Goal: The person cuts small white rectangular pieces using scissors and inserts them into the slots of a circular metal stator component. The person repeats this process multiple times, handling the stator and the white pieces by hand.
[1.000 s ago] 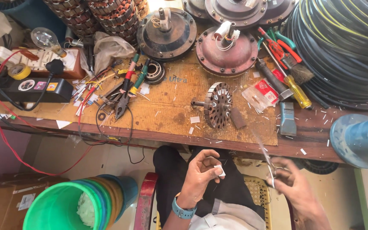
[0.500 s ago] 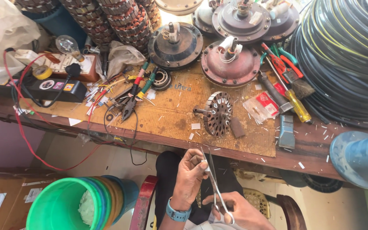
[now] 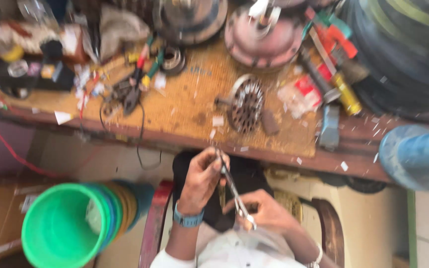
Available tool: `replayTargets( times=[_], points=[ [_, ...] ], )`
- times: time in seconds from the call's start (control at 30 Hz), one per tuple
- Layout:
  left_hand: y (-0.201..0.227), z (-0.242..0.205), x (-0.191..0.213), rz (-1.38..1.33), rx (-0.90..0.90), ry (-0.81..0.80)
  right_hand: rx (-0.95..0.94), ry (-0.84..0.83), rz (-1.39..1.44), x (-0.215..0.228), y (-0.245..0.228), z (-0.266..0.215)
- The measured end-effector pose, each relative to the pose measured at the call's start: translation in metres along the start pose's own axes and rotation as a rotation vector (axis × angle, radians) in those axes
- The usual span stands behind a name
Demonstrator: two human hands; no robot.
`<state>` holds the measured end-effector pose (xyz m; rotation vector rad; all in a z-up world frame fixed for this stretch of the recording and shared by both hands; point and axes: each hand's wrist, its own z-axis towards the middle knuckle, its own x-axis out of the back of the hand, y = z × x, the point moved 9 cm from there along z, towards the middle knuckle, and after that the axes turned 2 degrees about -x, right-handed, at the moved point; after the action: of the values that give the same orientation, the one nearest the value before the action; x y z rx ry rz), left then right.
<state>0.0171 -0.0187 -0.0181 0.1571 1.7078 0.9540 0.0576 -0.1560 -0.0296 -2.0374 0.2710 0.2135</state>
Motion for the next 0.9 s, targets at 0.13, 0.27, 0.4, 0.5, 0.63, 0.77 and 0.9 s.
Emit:
replayTargets(
  times=[0.13,0.27,0.4,0.5,0.63,0.77,0.9],
  points=[
    [-0.008,0.003,0.010,0.029,0.037,0.049,0.030,-0.008,-0.014,0.005,0.014,0.001],
    [-0.013,0.004,0.013,0.039,0.057,0.043,0.036,-0.047,0.037,0.001,0.020,0.005],
    [-0.012,0.004,0.013,0.017,0.057,0.043,0.040,-0.046,0.046,-0.004,0.018,0.008],
    [-0.009,0.004,0.016,0.002,0.029,0.039,0.008,-0.011,0.056,-0.003,0.021,0.011],
    [-0.009,0.004,0.022,-0.013,0.018,0.065,-0.022,0.038,-0.017,0.000,0.023,0.015],
    [-0.006,0.004,0.025,-0.011,0.026,0.070,-0.087,0.108,-0.091,0.005,0.025,0.016],
    [-0.003,0.004,0.024,0.038,0.038,0.043,-0.134,0.139,-0.069,0.008,0.030,0.016]
  ],
)
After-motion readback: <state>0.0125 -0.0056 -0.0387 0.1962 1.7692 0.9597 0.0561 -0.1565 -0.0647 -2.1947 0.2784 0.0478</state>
